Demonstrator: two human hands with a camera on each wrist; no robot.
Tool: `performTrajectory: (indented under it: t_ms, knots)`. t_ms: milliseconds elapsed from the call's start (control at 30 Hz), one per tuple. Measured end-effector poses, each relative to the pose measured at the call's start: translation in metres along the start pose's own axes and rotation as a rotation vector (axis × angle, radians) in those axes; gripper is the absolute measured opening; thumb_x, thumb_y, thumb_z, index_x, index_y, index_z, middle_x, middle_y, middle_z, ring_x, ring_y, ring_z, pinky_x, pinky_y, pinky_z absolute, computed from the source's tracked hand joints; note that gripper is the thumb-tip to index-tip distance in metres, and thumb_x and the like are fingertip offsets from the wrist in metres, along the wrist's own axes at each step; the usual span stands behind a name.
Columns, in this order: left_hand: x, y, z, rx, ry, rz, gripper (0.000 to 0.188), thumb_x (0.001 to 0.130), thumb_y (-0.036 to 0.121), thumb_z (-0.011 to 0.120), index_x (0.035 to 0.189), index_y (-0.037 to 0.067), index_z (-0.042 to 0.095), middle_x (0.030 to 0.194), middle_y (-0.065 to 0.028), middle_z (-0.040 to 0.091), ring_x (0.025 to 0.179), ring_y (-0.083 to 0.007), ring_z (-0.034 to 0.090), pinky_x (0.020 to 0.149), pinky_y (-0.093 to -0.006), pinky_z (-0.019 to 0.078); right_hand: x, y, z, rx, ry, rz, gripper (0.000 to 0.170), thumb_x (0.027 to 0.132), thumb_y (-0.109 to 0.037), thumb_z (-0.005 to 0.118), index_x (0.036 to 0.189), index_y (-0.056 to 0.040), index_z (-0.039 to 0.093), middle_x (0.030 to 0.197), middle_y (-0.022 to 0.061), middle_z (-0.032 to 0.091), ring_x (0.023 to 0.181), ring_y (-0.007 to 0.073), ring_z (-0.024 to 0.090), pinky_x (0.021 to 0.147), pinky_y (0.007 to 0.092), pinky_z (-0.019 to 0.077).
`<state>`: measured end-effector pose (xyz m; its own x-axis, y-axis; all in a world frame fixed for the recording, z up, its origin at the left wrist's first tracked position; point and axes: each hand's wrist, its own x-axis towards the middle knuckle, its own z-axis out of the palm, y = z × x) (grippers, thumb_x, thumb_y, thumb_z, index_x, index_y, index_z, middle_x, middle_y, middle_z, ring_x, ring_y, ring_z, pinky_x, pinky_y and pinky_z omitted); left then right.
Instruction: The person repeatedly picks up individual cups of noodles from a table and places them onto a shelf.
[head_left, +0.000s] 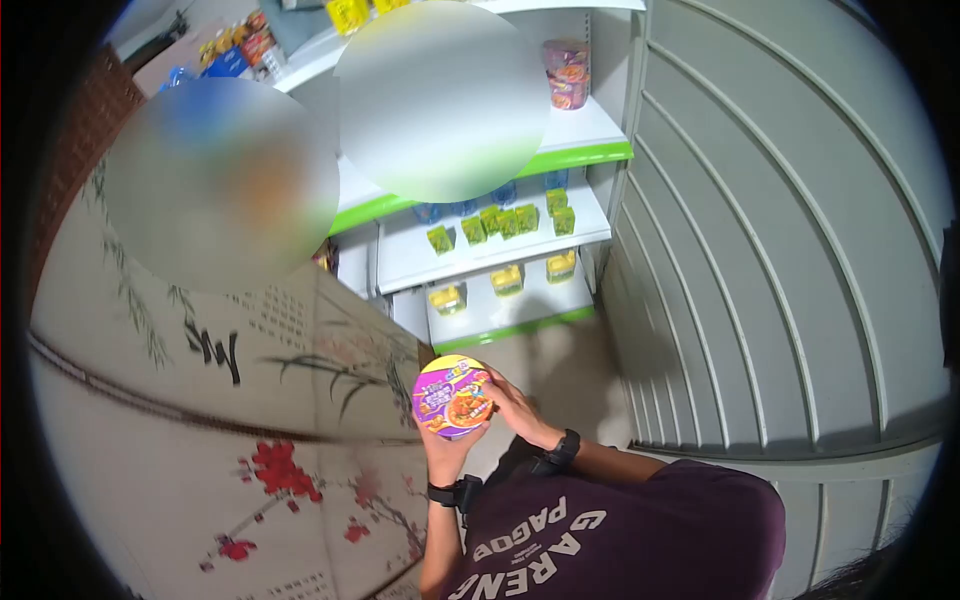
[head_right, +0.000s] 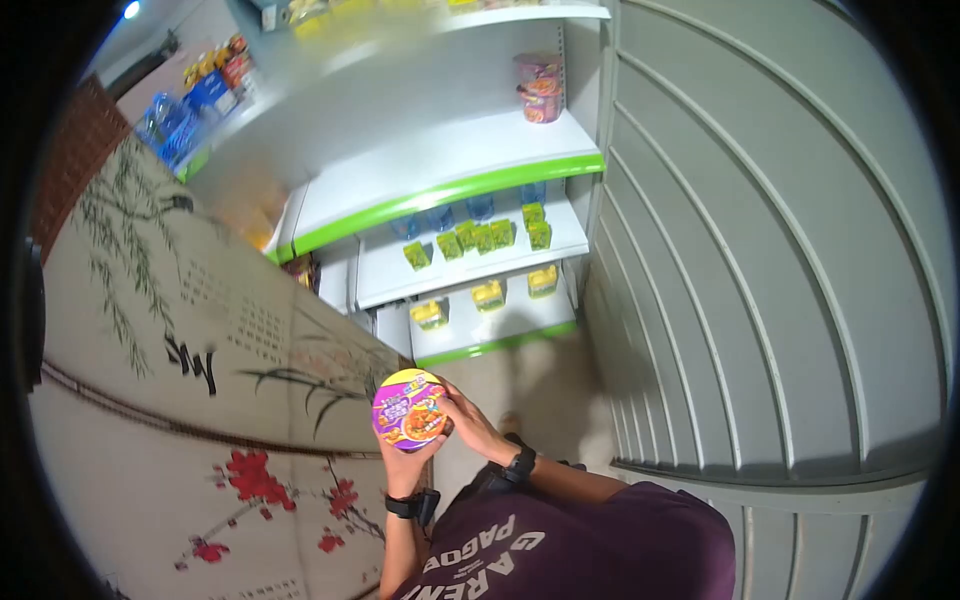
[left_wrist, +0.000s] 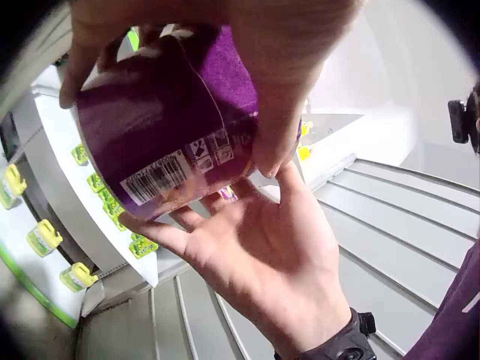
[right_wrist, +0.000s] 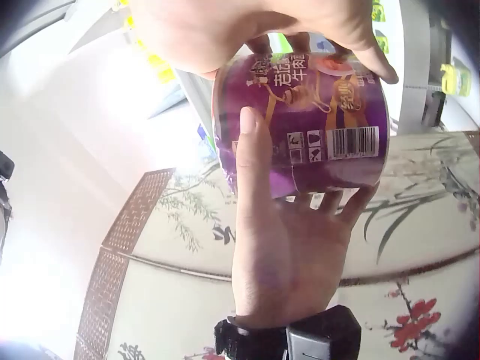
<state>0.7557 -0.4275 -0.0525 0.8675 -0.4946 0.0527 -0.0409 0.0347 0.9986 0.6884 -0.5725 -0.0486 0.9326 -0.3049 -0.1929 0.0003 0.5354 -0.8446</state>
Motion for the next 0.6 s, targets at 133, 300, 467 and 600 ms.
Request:
performTrajectory:
  t_ms: [133,300,467,600]
  knots:
    - [0.037,0.019,-0.010,0.002,-0.119,0.046,0.092,0.062,-0.003,0.089,0.134,0.002,0.031,0.128,-0.0114,0.052,0.116,-0.0198,0.056,0.098,-0.0335,0.0501,0.021,-0.011,0.015,0.058,0.048,-0.075,0.054,0.106,-0.028,0.045,0.150,-0.0010,0.031,0.143,0.0077,0.044,0.128,0.0122,0.044,0.107,0.0276,0.0369]
    - [0.064,-0.023,-0.014,0.035,-0.188,0.166,0.093,0.063,0.003,0.091,0.134,0.001,0.032,0.127,-0.0115,0.052,0.116,-0.0193,0.056,0.097,-0.0330,0.0501,0.051,0.027,-0.011,0.015,0.096,-0.237,0.053,0.106,-0.027,0.044,0.150,0.0009,0.031,0.140,0.0078,0.047,0.124,0.0102,0.047,0.105,0.0277,0.0392]
    - [0.130,-0.007,0.006,-0.113,-0.330,0.105,0.092,0.063,0.002,0.090,0.135,0.002,0.032,0.128,-0.0124,0.052,0.115,-0.0200,0.057,0.098,-0.0328,0.0503,0.092,-0.009,-0.011,-0.083,0.179,-0.376,0.055,0.106,-0.025,0.044,0.151,0.0001,0.026,0.140,0.0094,0.046,0.122,0.0121,0.048,0.105,0.0283,0.0398]
    - [0.169,-0.012,0.037,-0.066,-0.493,0.177,0.087,0.063,0.003,0.090,0.132,0.002,0.036,0.125,-0.0116,0.057,0.113,-0.0206,0.059,0.096,-0.0342,0.0512,0.110,-0.002,-0.035,-0.151,0.408,-0.508,0.056,0.106,-0.024,0.045,0.152,-0.0005,0.023,0.139,0.0100,0.046,0.123,0.0135,0.047,0.105,0.0293,0.0393]
